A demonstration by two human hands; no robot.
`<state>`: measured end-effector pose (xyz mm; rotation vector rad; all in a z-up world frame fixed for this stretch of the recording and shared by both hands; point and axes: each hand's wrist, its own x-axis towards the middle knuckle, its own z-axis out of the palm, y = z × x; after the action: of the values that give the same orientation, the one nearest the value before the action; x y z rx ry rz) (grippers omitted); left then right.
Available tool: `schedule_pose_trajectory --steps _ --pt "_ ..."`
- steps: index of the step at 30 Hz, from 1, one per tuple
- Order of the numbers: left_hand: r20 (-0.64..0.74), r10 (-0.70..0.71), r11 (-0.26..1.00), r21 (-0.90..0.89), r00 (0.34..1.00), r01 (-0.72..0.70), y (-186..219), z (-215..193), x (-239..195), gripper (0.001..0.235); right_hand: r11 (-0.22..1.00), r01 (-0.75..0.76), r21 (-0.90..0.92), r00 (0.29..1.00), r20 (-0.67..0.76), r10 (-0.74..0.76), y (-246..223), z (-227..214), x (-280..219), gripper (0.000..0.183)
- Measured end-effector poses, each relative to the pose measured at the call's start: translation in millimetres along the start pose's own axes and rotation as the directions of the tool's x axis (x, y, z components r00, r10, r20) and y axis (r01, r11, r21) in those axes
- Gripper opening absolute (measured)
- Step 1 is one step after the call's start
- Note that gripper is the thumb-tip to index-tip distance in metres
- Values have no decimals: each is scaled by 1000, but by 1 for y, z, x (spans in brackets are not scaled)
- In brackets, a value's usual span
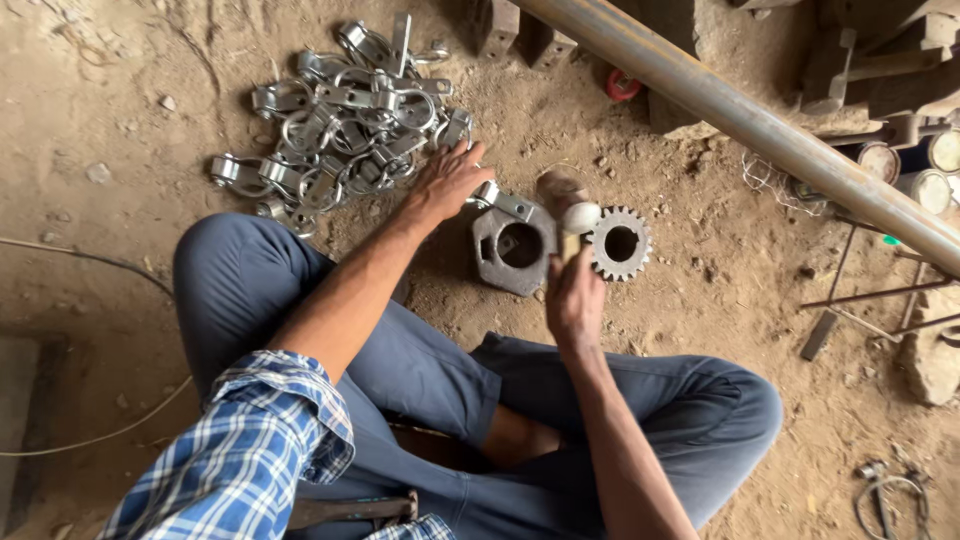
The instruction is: The person uses a hammer to drive pins into metal components while sitting on the ground.
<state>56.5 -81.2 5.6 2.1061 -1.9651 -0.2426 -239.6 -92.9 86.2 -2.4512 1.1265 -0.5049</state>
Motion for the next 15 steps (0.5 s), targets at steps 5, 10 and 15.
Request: schedule_pose_trajectory --steps 5,10,15 --pt "10 -27 1000 -8 1000 27 10 -12 0 31 974 102 -202 994 57 -92 10 13 -7 34" --pt "64 -22 995 101 998 15 3 1 -5 28 998 -48 28 991 123 45 15 20 -6 37" --pt "-153 39 993 117 987 -21 -9 21 4 31 976 -197 95 979 68 191 3 14 -1 30"
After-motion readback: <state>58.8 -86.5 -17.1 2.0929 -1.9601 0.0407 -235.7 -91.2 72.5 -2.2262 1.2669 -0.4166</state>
